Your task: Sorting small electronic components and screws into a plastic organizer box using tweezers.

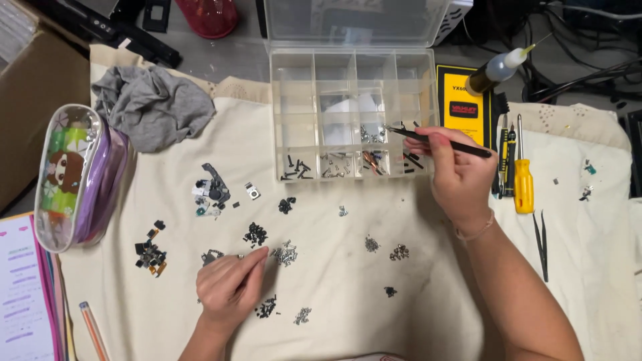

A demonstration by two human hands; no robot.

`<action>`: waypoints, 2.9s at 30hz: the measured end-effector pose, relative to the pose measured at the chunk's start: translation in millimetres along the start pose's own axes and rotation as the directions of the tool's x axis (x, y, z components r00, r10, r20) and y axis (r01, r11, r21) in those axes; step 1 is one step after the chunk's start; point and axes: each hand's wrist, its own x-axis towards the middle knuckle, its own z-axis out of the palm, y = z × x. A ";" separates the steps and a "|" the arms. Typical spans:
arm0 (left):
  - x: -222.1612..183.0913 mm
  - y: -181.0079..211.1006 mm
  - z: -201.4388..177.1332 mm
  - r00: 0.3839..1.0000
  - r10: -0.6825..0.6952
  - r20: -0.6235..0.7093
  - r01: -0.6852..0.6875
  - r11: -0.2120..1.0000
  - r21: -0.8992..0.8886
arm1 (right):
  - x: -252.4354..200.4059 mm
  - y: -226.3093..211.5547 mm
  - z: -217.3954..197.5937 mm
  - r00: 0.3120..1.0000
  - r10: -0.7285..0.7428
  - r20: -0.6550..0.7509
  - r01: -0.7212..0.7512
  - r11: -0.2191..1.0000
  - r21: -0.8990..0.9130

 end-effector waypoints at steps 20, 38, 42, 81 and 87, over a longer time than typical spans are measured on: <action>14.5 6.3 -4.5 0.999 -0.038 -0.031 0.035 0.994 -0.106 | -97.9 17.4 38.8 0.981 0.133 0.142 -0.144 0.987 0.072; 11.4 4.3 -5.3 0.999 -0.045 -0.023 0.042 0.995 -0.091 | -100.3 18.4 50.2 0.987 0.067 0.143 -0.063 0.998 -0.029; 9.8 2.2 -5.4 0.999 -0.042 -0.032 0.039 0.996 -0.077 | -99.2 19.0 54.8 0.990 0.038 0.139 -0.036 0.999 -0.020; 7.8 2.9 -4.5 0.997 -0.062 -0.035 0.060 0.996 -0.072 | -107.5 22.0 38.7 0.986 0.106 0.132 -0.112 0.993 0.037; 9.6 2.7 -3.5 0.997 -0.081 -0.020 0.079 0.994 -0.078 | -106.9 21.9 46.0 0.985 0.095 0.143 -0.101 0.994 0.036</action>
